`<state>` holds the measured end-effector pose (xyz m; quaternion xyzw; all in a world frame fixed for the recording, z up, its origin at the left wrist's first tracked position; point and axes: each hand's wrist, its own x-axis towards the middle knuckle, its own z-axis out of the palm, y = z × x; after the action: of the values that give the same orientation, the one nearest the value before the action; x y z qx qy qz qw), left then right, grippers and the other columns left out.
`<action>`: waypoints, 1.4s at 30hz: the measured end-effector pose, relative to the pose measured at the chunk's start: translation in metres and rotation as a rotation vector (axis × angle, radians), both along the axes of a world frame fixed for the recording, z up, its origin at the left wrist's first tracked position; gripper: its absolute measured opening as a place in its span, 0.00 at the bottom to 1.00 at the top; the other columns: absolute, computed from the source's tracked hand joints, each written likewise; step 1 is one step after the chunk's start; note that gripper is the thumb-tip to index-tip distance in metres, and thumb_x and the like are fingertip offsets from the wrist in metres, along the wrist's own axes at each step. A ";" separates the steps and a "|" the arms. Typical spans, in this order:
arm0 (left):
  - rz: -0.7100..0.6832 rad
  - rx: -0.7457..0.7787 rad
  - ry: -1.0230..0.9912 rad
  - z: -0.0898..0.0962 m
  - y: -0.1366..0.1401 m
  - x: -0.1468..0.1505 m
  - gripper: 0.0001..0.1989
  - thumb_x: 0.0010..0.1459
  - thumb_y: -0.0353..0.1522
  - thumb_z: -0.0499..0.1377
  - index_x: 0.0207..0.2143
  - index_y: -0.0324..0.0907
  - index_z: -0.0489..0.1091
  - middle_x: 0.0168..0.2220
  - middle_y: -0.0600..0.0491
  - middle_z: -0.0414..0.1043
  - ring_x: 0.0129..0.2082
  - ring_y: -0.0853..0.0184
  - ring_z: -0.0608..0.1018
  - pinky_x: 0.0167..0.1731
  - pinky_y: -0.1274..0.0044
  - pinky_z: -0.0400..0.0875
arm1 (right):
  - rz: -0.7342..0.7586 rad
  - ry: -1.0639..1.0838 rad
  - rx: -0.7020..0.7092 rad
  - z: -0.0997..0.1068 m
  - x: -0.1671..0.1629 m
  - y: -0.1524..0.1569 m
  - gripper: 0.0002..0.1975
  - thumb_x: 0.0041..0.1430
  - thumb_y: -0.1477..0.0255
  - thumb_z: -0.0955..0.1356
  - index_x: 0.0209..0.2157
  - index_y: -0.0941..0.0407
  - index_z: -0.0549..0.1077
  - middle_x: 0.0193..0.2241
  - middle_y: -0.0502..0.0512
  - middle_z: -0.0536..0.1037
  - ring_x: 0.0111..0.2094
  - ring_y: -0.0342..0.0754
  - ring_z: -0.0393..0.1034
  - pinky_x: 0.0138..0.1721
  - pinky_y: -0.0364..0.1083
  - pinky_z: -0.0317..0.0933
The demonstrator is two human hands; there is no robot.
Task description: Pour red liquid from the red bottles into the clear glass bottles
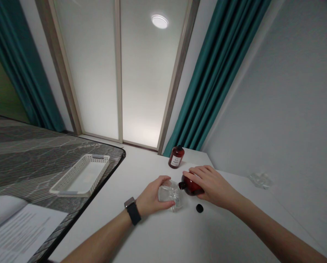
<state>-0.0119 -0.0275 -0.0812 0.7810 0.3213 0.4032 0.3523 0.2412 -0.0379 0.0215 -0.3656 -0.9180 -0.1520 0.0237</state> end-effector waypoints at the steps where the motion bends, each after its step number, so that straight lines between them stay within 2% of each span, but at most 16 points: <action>1: 0.001 0.001 0.000 0.000 0.000 0.000 0.33 0.48 0.37 0.68 0.54 0.42 0.60 0.49 0.46 0.72 0.48 0.56 0.76 0.50 0.64 0.70 | 0.001 -0.001 0.001 0.000 0.000 0.000 0.38 0.46 0.76 0.75 0.59 0.53 0.61 0.52 0.59 0.74 0.50 0.58 0.68 0.49 0.55 0.59; 31: 0.003 -0.014 0.007 0.002 -0.002 0.000 0.33 0.47 0.35 0.68 0.54 0.43 0.60 0.50 0.46 0.72 0.49 0.56 0.76 0.52 0.64 0.69 | -0.002 0.006 0.003 0.001 0.000 -0.001 0.39 0.47 0.77 0.74 0.60 0.51 0.61 0.52 0.59 0.74 0.51 0.58 0.67 0.50 0.56 0.59; 42: 0.003 0.009 0.007 0.001 -0.001 0.000 0.33 0.48 0.38 0.68 0.55 0.42 0.60 0.51 0.45 0.72 0.49 0.56 0.76 0.51 0.64 0.69 | -0.006 0.011 0.009 0.001 0.000 -0.001 0.39 0.46 0.77 0.75 0.59 0.51 0.61 0.52 0.58 0.74 0.50 0.58 0.68 0.49 0.55 0.59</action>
<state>-0.0115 -0.0288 -0.0806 0.7835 0.3221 0.4024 0.3472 0.2416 -0.0387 0.0223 -0.3689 -0.9161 -0.1543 0.0302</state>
